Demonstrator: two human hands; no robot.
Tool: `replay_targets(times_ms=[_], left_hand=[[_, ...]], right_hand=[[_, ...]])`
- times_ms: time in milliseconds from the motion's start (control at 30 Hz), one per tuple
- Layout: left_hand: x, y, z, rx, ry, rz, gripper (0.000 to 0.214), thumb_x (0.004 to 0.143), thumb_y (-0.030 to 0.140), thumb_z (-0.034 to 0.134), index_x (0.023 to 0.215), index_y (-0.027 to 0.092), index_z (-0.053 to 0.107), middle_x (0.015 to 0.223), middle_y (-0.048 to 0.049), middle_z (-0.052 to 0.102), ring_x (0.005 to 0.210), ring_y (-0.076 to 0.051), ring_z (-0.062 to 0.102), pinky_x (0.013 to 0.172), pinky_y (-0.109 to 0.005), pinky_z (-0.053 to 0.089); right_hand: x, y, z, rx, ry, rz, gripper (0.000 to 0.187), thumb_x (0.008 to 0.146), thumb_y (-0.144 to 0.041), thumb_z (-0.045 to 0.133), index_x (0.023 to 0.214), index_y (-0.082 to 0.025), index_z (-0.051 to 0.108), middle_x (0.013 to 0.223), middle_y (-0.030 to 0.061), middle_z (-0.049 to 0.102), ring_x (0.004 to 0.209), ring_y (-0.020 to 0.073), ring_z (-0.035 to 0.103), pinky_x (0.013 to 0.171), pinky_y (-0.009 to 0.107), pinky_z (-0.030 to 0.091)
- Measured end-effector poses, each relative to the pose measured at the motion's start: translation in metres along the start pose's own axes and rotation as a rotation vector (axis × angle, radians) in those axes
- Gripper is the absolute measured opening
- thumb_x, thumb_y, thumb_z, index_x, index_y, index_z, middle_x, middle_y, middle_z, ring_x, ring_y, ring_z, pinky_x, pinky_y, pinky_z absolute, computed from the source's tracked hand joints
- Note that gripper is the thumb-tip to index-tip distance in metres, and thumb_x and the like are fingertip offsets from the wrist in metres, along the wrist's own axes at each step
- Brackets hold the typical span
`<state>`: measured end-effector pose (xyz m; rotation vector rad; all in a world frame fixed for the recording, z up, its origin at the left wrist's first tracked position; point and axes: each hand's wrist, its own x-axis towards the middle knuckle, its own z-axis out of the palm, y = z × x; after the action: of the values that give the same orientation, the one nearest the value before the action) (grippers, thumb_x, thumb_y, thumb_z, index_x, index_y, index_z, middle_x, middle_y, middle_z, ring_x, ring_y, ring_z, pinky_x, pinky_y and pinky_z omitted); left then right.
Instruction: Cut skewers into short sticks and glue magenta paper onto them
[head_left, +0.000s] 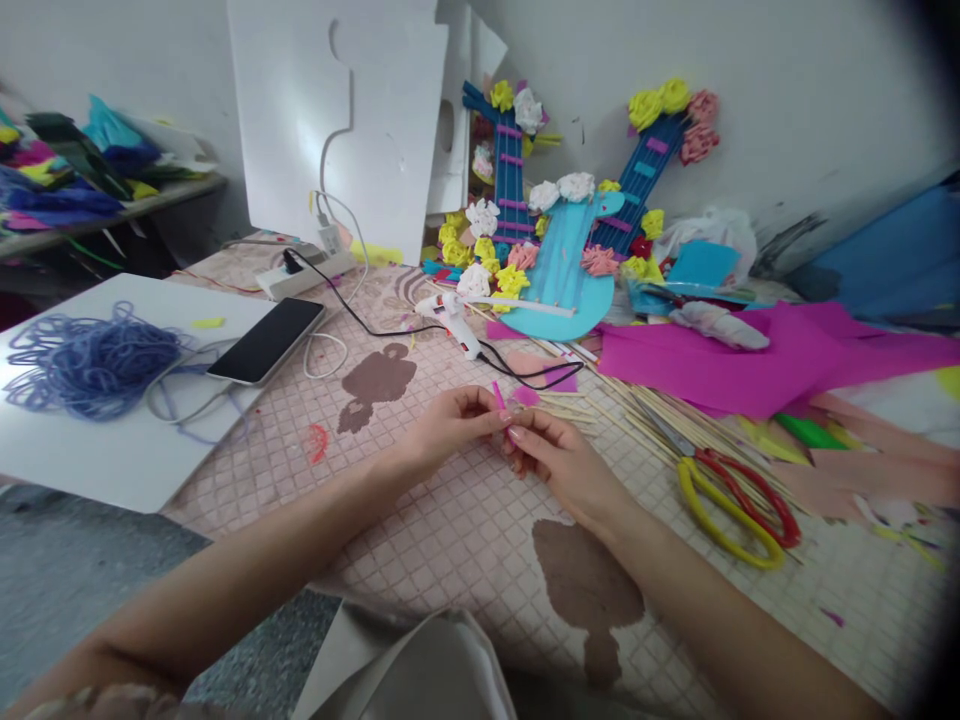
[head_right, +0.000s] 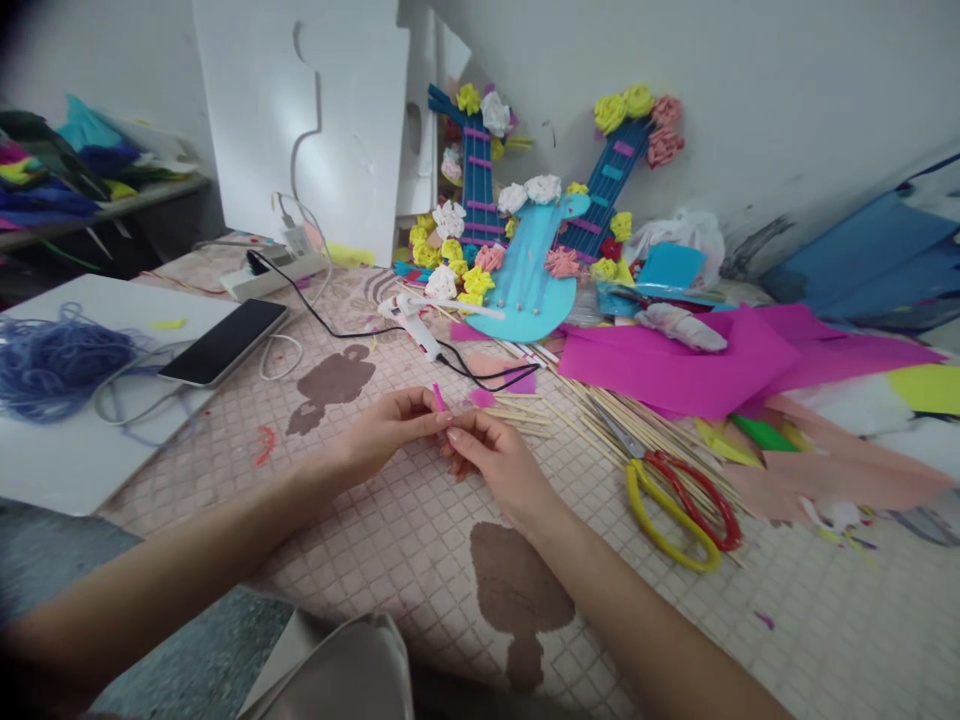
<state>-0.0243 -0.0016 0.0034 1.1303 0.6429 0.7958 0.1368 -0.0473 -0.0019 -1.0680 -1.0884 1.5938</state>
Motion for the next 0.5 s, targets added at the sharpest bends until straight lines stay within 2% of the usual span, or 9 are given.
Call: replay_targets(times_ms=[133, 267, 367, 500], left_hand=[[-0.0001, -0.0008, -0.0014, -0.014, -0.018, 0.006, 0.026, 0.076, 0.034, 0.071, 0.081, 0.011, 0.059, 0.069, -0.0029, 0.065, 0.065, -0.013, 0.061, 0.068, -0.027, 0.046], [0.0007, -0.0027, -0.0045, -0.028, -0.074, 0.015, 0.025, 0.082, 0.035, 0.065, 0.078, 0.012, 0.057, 0.069, -0.0044, 0.065, 0.063, -0.013, 0.060, 0.068, -0.029, 0.046], [0.0021, -0.0052, -0.0070, -0.017, -0.058, 0.019, 0.025, 0.083, 0.035, 0.063, 0.077, 0.012, 0.056, 0.071, -0.0046, 0.065, 0.065, -0.013, 0.060, 0.068, -0.029, 0.045], [0.0038, -0.0084, -0.0086, 0.000, 0.055, -0.010, 0.028, 0.076, 0.036, 0.071, 0.074, 0.013, 0.056, 0.069, -0.0021, 0.063, 0.064, -0.012, 0.058, 0.065, -0.026, 0.044]], right_hand=[[0.0007, 0.0006, -0.0002, 0.065, -0.001, 0.060, 0.014, 0.078, -0.031, 0.067, 0.077, -0.019, 0.061, 0.068, -0.0034, 0.059, 0.055, 0.0073, 0.050, 0.052, 0.021, 0.038], [0.0003, 0.0006, 0.0024, 0.089, 0.010, 0.056, 0.026, 0.082, -0.043, 0.061, 0.078, -0.017, 0.061, 0.071, 0.0000, 0.062, 0.054, 0.0090, 0.053, 0.051, 0.023, 0.042], [-0.0009, -0.0010, 0.0036, -0.021, 0.055, 0.021, 0.035, 0.084, -0.051, 0.055, 0.076, -0.017, 0.060, 0.069, 0.0009, 0.061, 0.053, 0.0099, 0.053, 0.048, 0.024, 0.042], [-0.0022, -0.0030, 0.0020, -0.231, 0.047, -0.036, 0.028, 0.079, -0.045, 0.063, 0.071, -0.018, 0.057, 0.060, -0.0032, 0.055, 0.049, 0.0083, 0.049, 0.047, 0.022, 0.041]])
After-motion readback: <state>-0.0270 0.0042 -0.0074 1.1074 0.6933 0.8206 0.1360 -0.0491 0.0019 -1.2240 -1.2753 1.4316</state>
